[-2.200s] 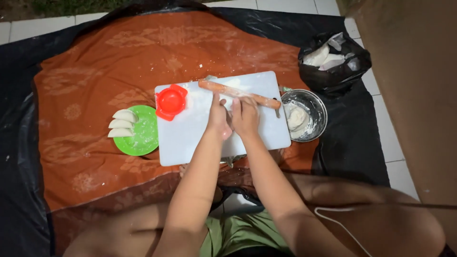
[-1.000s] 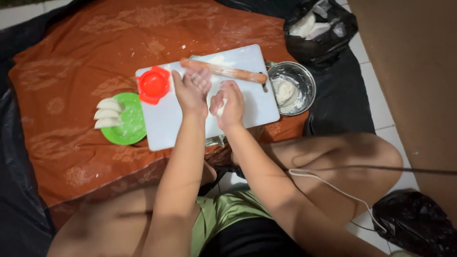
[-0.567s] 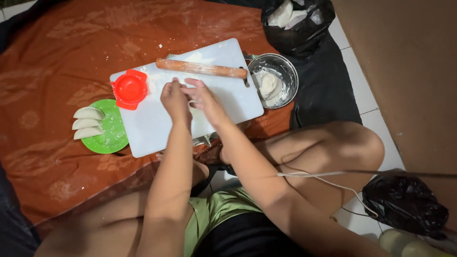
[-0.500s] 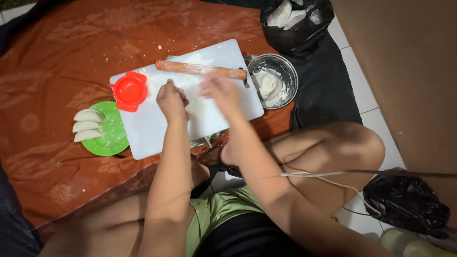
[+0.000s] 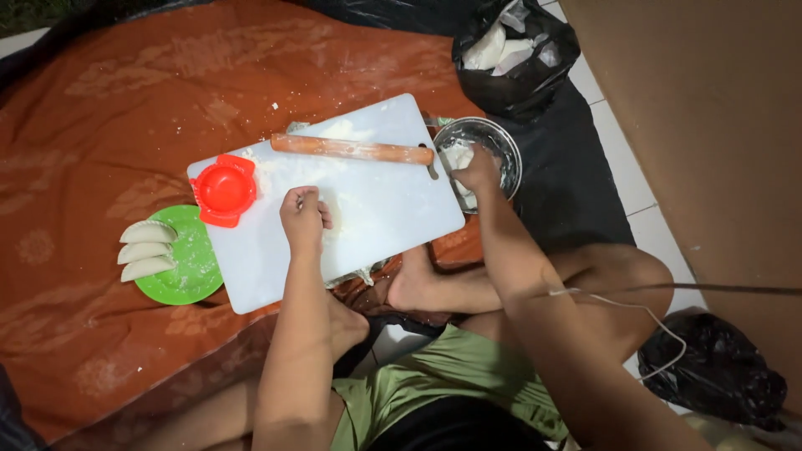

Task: A person is manually preparing dumplings by flattening dough with their hands and a rolling pin, then using a plastic mold to shape them.

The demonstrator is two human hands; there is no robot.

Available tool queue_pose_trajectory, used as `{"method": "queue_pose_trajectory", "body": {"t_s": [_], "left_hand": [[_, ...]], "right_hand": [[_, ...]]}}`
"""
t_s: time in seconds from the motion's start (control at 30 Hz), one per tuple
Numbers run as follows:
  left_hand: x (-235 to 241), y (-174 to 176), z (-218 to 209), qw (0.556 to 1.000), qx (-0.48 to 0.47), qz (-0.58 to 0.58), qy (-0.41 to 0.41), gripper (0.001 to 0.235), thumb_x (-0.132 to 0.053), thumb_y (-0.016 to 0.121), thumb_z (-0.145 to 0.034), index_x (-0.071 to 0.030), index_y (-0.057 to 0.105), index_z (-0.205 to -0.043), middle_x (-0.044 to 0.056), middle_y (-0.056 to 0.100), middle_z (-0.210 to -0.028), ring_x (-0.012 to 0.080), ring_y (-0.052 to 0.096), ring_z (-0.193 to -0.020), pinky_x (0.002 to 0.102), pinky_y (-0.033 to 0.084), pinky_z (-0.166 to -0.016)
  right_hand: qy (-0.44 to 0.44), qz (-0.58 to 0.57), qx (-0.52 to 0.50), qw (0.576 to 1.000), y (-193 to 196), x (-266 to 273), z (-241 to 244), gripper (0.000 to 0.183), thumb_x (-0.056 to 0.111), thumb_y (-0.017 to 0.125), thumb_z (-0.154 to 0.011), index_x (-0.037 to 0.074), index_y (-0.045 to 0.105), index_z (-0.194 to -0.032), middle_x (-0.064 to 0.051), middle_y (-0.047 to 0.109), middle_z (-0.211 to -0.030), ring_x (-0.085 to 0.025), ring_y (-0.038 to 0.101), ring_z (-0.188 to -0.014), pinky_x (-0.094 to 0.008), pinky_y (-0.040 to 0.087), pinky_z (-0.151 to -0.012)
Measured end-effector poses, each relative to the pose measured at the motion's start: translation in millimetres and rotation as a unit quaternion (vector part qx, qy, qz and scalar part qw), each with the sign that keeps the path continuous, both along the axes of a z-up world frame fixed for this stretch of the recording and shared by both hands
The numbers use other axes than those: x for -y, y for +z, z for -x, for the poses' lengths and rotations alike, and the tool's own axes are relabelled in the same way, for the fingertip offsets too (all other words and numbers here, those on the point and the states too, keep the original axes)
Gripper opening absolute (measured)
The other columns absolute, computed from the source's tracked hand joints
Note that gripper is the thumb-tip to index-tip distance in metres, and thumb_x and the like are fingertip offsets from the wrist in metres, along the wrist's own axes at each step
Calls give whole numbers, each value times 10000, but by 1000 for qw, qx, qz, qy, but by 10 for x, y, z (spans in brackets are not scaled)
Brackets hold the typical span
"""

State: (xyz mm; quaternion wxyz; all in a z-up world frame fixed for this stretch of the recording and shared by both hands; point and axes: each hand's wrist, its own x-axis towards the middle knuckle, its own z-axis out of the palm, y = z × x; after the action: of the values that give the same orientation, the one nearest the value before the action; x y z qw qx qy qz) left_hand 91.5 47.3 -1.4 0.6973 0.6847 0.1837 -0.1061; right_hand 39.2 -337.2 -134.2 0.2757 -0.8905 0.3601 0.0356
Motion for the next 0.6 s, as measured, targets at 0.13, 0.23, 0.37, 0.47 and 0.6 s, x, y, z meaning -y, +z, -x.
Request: {"method": "queue_pose_trajectory", "body": {"t_s": [0.13, 0.23, 0.37, 0.47, 0.6], "left_hand": [[3, 34, 7, 999, -26, 23, 10, 64, -151, 560, -950, -116, 607, -975, 63, 561, -615, 140, 582, -457, 254, 508, -365], [5, 190, 7, 997, -35, 58, 23, 44, -137, 564, -949, -118, 602, -962, 62, 553, -632, 157, 586, -487, 268, 514, -389], [1, 272, 23, 997, -41, 67, 22, 71, -139, 545, -957, -118, 611, -971, 67, 566, -650, 149, 585, -516, 275, 530, -434], [-9, 260, 36, 996, -47, 76, 23, 66, -143, 547, -958, -117, 605, -973, 69, 561, -658, 149, 583, -526, 276, 532, -447], [-12, 224, 10, 995, -44, 82, 27, 68, -146, 548, -954, -118, 609, -968, 67, 563, -659, 145, 582, -528, 273, 536, -448]], "right_hand": [[-43, -39, 64, 996, -115, 227, 107, 679, 205, 862, -679, 151, 656, -1324, -167, 691, -1226, -414, 644, -1202, -509, 525, -1016], [-39, -54, 37, 997, 68, 331, 205, 627, 226, 840, -684, 313, 682, -1285, -60, 712, -1214, -309, 657, -1198, -426, 530, -1033], [42, -316, 224, 921, 556, 200, 334, 735, -111, 809, -668, -40, 580, -1363, -280, 617, -1320, -361, 592, -1262, -453, 461, -1101], [57, -331, 223, 915, 311, 254, 317, 691, -53, 815, -753, -38, 548, -1390, -294, 560, -1408, -378, 522, -1347, -474, 404, -1169], [34, -328, 238, 914, 203, 201, 285, 647, 79, 839, -880, -38, 510, -1424, -288, 539, -1449, -348, 508, -1367, -432, 392, -1190]]}}
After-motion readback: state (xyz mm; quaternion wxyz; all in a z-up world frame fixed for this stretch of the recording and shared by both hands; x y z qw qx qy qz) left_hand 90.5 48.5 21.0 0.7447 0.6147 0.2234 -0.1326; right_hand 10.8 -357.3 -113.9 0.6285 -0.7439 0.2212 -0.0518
